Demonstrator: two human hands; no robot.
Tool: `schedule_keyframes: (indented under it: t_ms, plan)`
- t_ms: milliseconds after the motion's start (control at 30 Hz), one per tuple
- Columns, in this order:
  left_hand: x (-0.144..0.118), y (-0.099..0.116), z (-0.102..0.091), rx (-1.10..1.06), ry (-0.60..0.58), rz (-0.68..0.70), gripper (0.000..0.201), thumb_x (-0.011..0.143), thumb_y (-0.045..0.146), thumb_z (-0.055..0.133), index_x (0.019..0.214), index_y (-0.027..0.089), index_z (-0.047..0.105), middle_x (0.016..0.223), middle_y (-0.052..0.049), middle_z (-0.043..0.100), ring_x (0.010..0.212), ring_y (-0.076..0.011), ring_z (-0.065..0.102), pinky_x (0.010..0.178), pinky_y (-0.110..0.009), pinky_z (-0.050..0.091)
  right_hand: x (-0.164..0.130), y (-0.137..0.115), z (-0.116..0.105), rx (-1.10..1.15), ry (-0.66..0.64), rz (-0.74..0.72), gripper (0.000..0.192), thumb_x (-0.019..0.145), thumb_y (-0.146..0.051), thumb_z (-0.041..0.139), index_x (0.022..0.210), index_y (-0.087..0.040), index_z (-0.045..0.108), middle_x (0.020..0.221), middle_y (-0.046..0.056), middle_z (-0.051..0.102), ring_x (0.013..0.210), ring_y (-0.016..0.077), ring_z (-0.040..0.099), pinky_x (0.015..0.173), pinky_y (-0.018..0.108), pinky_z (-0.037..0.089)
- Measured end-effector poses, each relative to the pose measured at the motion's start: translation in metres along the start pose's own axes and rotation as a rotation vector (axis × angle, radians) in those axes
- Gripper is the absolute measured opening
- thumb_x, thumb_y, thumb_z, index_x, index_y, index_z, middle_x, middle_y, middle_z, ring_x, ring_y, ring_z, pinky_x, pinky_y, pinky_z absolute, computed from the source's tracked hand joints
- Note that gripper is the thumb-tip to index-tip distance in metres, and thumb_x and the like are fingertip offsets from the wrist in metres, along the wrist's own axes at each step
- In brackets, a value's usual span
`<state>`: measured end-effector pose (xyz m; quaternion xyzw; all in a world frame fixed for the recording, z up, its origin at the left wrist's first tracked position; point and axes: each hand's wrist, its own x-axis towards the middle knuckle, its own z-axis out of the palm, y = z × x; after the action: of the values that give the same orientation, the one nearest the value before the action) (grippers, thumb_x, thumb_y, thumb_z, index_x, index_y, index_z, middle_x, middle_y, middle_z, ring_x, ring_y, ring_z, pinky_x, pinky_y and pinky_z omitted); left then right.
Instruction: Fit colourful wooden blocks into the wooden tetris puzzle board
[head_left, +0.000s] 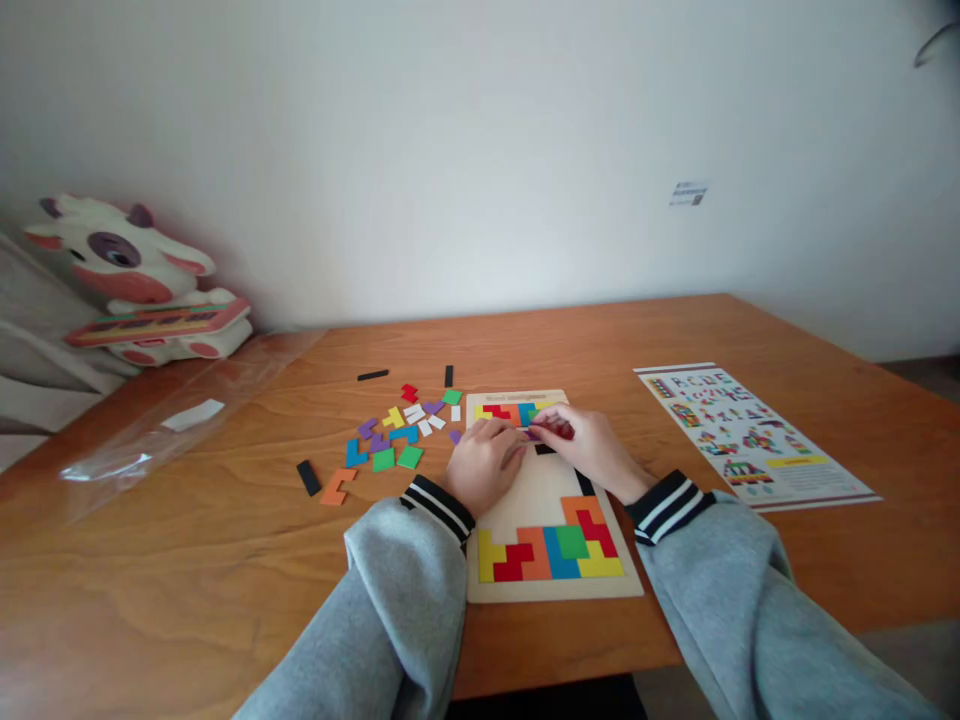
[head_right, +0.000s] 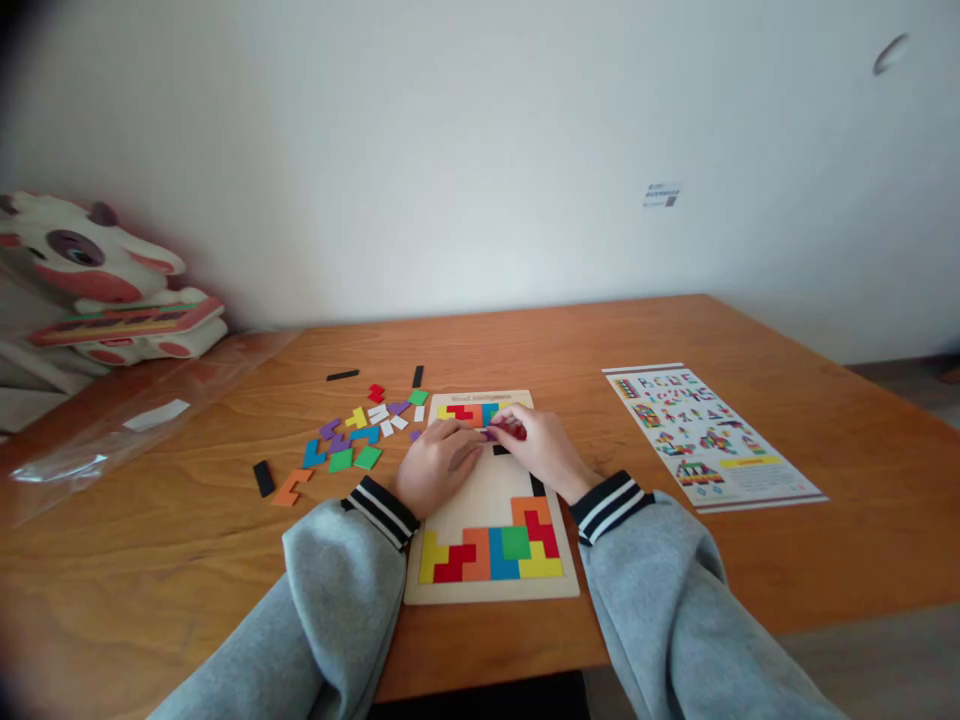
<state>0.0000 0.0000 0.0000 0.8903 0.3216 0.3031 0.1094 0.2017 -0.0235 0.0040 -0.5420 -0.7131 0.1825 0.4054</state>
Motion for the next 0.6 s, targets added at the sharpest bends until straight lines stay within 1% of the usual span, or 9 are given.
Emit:
schedule_keyframes:
  t_ms: [100, 167, 233, 333, 433, 500, 600]
  plan:
    - [0.0000, 0.0015, -0.0021, 0.038, 0.001, 0.035, 0.017, 0.092, 0.021, 0.059, 0.105, 0.020, 0.070, 0.106, -0.007, 0.069, 0.099, -0.0231, 0.061, 0.090, -0.039, 0.054, 0.0011, 0.0017, -0.0014, -0.121, -0.025, -0.108, 0.005, 0.088, -0.026, 0.068, 0.090, -0.022, 0.070, 0.091, 0.006, 0.074, 0.085, 0.0220, 0.070, 0.079, 0.037, 0.056]
    - [0.0004, 0.0022, -0.0033, 0.059, 0.009, 0.069, 0.018, 0.092, 0.020, 0.058, 0.105, 0.020, 0.071, 0.108, -0.007, 0.069, 0.101, -0.0235, 0.060, 0.092, -0.040, 0.054, 0.0015, 0.0021, -0.0024, -0.185, -0.034, -0.179, 0.005, 0.088, -0.024, 0.069, 0.091, -0.022, 0.072, 0.096, 0.007, 0.072, 0.094, 0.0242, 0.067, 0.085, 0.040, 0.054]
    - [0.0009, 0.0024, -0.0039, 0.064, 0.004, 0.095, 0.020, 0.093, 0.019, 0.056, 0.107, 0.021, 0.070, 0.110, -0.006, 0.070, 0.102, -0.0231, 0.060, 0.093, -0.040, 0.054, 0.0017, 0.0018, -0.0028, -0.208, -0.049, -0.208, 0.007, 0.090, -0.023, 0.067, 0.094, -0.022, 0.072, 0.098, 0.008, 0.072, 0.096, 0.0250, 0.066, 0.087, 0.042, 0.053]
    - [0.0012, 0.0022, -0.0039, 0.057, -0.003, 0.107, 0.023, 0.092, 0.017, 0.056, 0.111, 0.021, 0.069, 0.116, -0.006, 0.069, 0.104, -0.0228, 0.061, 0.097, -0.041, 0.053, 0.0017, 0.0002, -0.0026, -0.169, -0.039, -0.204, 0.011, 0.092, -0.021, 0.062, 0.097, -0.024, 0.072, 0.097, 0.006, 0.073, 0.094, 0.0244, 0.067, 0.087, 0.042, 0.052]
    - [0.0006, 0.0020, -0.0035, 0.056, 0.039, 0.073, 0.023, 0.091, 0.020, 0.058, 0.112, 0.021, 0.067, 0.121, -0.008, 0.067, 0.111, -0.0242, 0.060, 0.100, -0.044, 0.052, 0.0010, -0.0020, -0.0027, -0.087, -0.001, -0.148, 0.012, 0.093, -0.022, 0.061, 0.098, -0.025, 0.071, 0.097, 0.005, 0.074, 0.092, 0.0227, 0.068, 0.085, 0.040, 0.054]
    - [0.0001, 0.0021, -0.0033, 0.040, 0.061, 0.050, 0.021, 0.091, 0.020, 0.058, 0.111, 0.020, 0.066, 0.119, -0.008, 0.068, 0.111, -0.0242, 0.060, 0.099, -0.043, 0.053, 0.0002, -0.0028, -0.0032, -0.026, -0.005, -0.109, 0.014, 0.092, -0.022, 0.060, 0.101, -0.024, 0.070, 0.098, 0.005, 0.074, 0.089, 0.0212, 0.069, 0.082, 0.038, 0.055]
    - [-0.0002, 0.0024, -0.0030, 0.011, 0.039, 0.052, 0.018, 0.091, 0.018, 0.057, 0.107, 0.019, 0.067, 0.112, -0.007, 0.071, 0.104, -0.0231, 0.062, 0.095, -0.041, 0.054, -0.0007, -0.0024, -0.0035, 0.013, -0.044, -0.095, 0.019, 0.089, -0.019, 0.060, 0.106, -0.023, 0.067, 0.100, 0.006, 0.073, 0.086, 0.0203, 0.069, 0.079, 0.036, 0.056]
